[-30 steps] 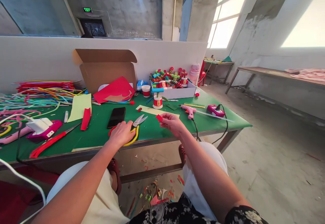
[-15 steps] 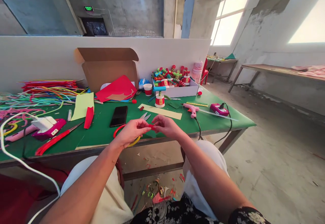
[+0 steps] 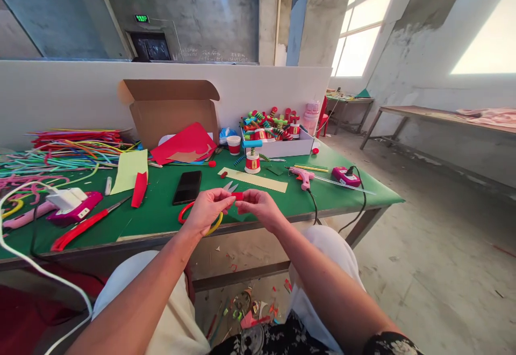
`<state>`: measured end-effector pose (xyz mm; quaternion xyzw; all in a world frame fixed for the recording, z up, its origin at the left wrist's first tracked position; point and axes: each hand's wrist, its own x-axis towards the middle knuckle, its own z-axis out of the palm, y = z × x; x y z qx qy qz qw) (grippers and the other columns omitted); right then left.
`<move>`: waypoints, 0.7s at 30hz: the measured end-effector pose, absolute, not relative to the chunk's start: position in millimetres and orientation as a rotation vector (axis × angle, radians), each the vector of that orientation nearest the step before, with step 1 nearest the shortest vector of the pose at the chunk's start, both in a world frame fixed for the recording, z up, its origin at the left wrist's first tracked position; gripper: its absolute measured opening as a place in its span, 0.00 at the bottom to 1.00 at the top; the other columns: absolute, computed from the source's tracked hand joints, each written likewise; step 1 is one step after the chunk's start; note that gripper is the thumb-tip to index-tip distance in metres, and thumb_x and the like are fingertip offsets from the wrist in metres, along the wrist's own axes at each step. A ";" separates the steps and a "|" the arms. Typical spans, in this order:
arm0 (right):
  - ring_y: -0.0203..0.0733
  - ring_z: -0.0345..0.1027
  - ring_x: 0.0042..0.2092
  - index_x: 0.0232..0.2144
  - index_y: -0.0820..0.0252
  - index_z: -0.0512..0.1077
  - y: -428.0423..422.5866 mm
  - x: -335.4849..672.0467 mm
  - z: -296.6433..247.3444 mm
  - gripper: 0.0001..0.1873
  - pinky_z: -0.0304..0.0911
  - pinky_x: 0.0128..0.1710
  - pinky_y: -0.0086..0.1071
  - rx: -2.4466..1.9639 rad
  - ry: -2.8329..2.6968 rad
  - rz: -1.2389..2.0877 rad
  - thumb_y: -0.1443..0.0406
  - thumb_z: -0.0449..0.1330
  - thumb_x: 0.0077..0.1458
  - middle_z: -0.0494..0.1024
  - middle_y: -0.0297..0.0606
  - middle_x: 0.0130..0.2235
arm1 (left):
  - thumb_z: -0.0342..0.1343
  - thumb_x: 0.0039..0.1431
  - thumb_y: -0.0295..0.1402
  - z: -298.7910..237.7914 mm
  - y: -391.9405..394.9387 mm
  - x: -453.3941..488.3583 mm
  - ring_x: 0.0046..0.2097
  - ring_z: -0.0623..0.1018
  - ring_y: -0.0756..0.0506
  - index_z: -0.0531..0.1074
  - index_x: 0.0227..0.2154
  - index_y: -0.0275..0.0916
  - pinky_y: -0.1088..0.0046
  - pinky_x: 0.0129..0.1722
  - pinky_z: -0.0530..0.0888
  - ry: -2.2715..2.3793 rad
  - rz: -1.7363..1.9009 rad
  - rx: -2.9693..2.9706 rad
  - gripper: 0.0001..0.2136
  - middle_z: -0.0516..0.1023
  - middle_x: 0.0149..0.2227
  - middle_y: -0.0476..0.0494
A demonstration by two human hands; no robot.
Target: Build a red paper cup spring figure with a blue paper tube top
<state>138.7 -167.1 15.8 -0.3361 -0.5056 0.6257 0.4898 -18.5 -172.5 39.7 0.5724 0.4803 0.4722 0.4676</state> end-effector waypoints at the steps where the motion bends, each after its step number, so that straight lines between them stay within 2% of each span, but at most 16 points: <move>1: 0.32 0.68 0.26 0.26 0.60 0.74 -167.3 136.5 14.7 0.23 0.68 0.31 0.29 -0.821 -1.201 1.513 0.53 0.74 0.31 0.76 0.30 0.25 | 0.68 0.34 0.49 39.5 -172.7 -16.6 0.23 0.66 0.52 0.74 0.21 0.36 0.75 0.24 0.65 1.174 1.163 1.388 0.20 0.70 0.19 0.51; 7: 0.32 0.68 0.24 0.22 0.60 0.71 -166.5 132.9 12.6 0.23 0.68 0.30 0.29 -0.850 -1.077 1.484 0.52 0.74 0.30 0.76 0.30 0.23 | 0.68 0.34 0.48 36.8 -174.0 -8.4 0.24 0.66 0.51 0.73 0.20 0.36 0.75 0.23 0.65 1.179 1.177 1.346 0.19 0.69 0.19 0.50; 14: 0.33 0.67 0.21 0.21 0.59 0.69 -159.9 132.6 3.5 0.23 0.66 0.25 0.29 -0.906 -1.146 1.403 0.50 0.72 0.34 0.74 0.30 0.21 | 0.65 0.38 0.47 31.5 -172.3 -5.8 0.24 0.66 0.51 0.70 0.19 0.37 0.74 0.24 0.65 1.188 1.202 1.404 0.18 0.68 0.20 0.51; 21: 0.34 0.69 0.24 0.24 0.61 0.73 -151.4 149.8 9.6 0.23 0.70 0.30 0.31 -0.914 -1.035 1.385 0.46 0.65 0.46 0.75 0.35 0.24 | 0.66 0.37 0.49 29.1 -165.1 -11.6 0.23 0.67 0.52 0.71 0.21 0.37 0.74 0.24 0.66 1.231 1.274 1.362 0.19 0.70 0.20 0.50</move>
